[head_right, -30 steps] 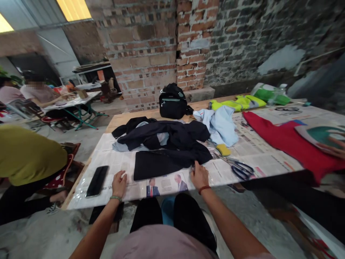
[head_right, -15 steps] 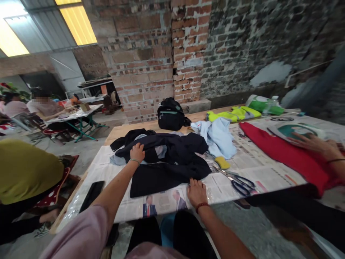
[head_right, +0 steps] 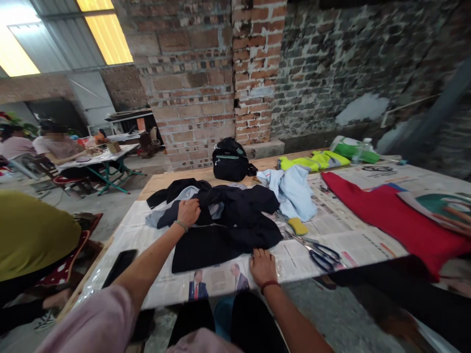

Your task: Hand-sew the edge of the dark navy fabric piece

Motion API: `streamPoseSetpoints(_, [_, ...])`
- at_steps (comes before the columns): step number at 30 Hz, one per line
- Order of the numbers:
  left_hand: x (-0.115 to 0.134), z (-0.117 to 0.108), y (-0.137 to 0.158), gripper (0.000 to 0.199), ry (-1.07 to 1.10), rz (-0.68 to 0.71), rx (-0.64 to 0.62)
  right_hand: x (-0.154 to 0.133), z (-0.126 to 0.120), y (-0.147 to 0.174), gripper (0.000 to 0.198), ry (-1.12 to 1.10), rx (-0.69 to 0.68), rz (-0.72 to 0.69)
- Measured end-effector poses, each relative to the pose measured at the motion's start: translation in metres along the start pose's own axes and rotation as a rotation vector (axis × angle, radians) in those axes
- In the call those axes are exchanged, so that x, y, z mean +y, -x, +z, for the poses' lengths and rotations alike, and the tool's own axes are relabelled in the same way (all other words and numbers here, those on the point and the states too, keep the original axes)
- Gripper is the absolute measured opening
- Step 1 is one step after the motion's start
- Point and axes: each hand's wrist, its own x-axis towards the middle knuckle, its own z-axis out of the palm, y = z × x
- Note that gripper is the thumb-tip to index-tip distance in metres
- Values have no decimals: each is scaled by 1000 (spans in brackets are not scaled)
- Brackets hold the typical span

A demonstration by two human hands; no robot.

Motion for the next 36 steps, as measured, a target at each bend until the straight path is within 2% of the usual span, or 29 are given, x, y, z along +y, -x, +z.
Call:
streamPoseSetpoints(2, [15, 3, 34, 25, 16, 66, 8, 0, -1, 0, 29, 5, 7, -9])
streamPoseSetpoints(4, [31, 12, 80, 16, 45, 144, 6, 0, -3, 1, 24, 10, 8, -15])
streamPoseSetpoints(6, [47, 25, 133, 16, 146, 377, 62, -1, -6, 3, 21, 15, 7, -11])
streamPoseSetpoints(7, [54, 33, 159, 16, 186, 450, 66, -2, -8, 3, 20, 18, 7, -4])
streamPoseSetpoints(10, [70, 56, 224, 12, 225, 527, -27, -4, -12, 4, 22, 25, -1, 8])
streamPoseSetpoints(12, [74, 65, 250, 12, 226, 517, -118, -2, -13, 4, 24, 17, -4, 11])
streamPoseSetpoints(14, [72, 66, 264, 14, 248, 467, -166, 2, -11, 5, 25, -22, 7, 14])
streamPoseSetpoints(16, [65, 62, 270, 17, 290, 394, -153, 7, -9, 8, 25, -111, 34, 27])
streamPoseSetpoints(20, [44, 47, 281, 20, 337, 225, -36, -3, -10, 18, 28, -419, 91, 145])
streamPoseSetpoints(22, [35, 43, 288, 21, 346, 168, 25, -22, -15, 22, 34, -596, 8, 187])
streamPoseSetpoints(25, [33, 44, 297, 22, 371, 180, 71, -61, -24, 17, 32, -875, -194, 366])
streamPoseSetpoints(27, [37, 45, 300, 21, 389, 235, 53, -85, -32, 6, 29, -1024, -228, 493])
streamPoseSetpoints(30, [43, 44, 303, 20, 402, 281, 38, -102, -57, -14, 22, -1158, -224, 490])
streamPoseSetpoints(32, [42, 42, 304, 20, 417, 250, 49, -96, -84, -25, 22, -1379, -199, 428])
streamPoseSetpoints(34, [37, 38, 305, 21, 446, 188, 63, -75, -114, -32, 24, -1912, -115, 340])
streamPoseSetpoints(36, [29, 36, 303, 21, 469, 119, 90, -42, -137, -33, 27, -2236, 50, 345])
